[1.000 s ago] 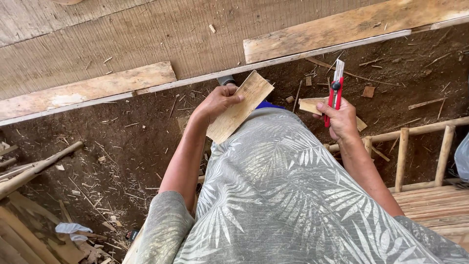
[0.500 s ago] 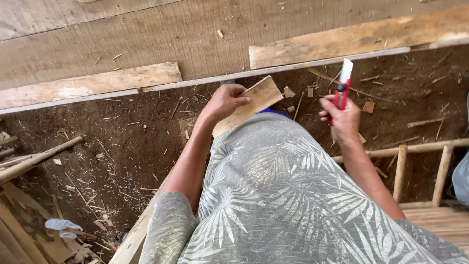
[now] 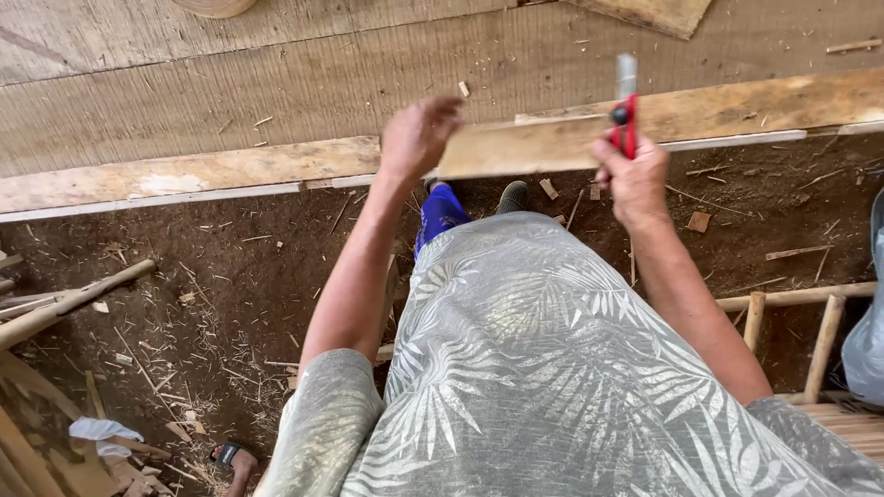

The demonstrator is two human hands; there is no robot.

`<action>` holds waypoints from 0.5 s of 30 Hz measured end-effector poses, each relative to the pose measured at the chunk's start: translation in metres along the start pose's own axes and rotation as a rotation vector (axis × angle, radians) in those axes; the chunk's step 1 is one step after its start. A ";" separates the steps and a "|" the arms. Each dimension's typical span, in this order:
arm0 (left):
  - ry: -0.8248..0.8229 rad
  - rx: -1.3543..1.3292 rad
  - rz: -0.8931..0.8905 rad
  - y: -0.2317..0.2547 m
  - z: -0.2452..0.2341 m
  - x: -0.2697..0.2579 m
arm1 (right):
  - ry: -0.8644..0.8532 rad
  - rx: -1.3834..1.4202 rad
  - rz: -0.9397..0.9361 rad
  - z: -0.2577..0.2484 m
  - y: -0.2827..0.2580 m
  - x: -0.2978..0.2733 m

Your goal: Cutting thin wood strips from larger pieces of wood using a utility knife on a wooden work surface.

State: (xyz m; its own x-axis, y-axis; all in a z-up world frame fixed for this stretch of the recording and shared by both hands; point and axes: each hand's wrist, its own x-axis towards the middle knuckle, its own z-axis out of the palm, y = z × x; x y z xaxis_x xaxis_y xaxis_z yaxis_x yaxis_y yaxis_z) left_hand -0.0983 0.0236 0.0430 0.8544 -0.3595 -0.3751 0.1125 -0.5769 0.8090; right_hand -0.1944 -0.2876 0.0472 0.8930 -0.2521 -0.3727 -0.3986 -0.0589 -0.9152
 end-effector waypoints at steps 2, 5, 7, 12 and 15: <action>0.260 0.353 0.116 -0.024 -0.014 0.014 | 0.263 0.187 0.199 -0.001 -0.020 0.008; 0.308 0.461 0.220 -0.038 0.004 0.034 | 0.424 0.283 0.240 -0.009 -0.027 0.015; 0.305 0.497 0.232 -0.066 0.020 0.056 | 0.465 0.303 0.249 -0.015 -0.020 0.013; 0.291 0.612 0.261 -0.089 0.041 0.082 | 0.536 0.379 0.232 -0.017 0.012 -0.003; 0.350 0.688 0.370 -0.099 0.043 0.093 | 0.596 0.416 0.284 -0.011 0.020 -0.010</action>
State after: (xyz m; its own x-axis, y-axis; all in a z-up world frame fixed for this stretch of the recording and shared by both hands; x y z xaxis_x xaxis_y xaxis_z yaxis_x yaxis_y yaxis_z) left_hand -0.0524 0.0155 -0.0915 0.8955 -0.4308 0.1115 -0.4409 -0.8246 0.3546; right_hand -0.2134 -0.2968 0.0343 0.4583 -0.6870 -0.5640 -0.3791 0.4228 -0.8231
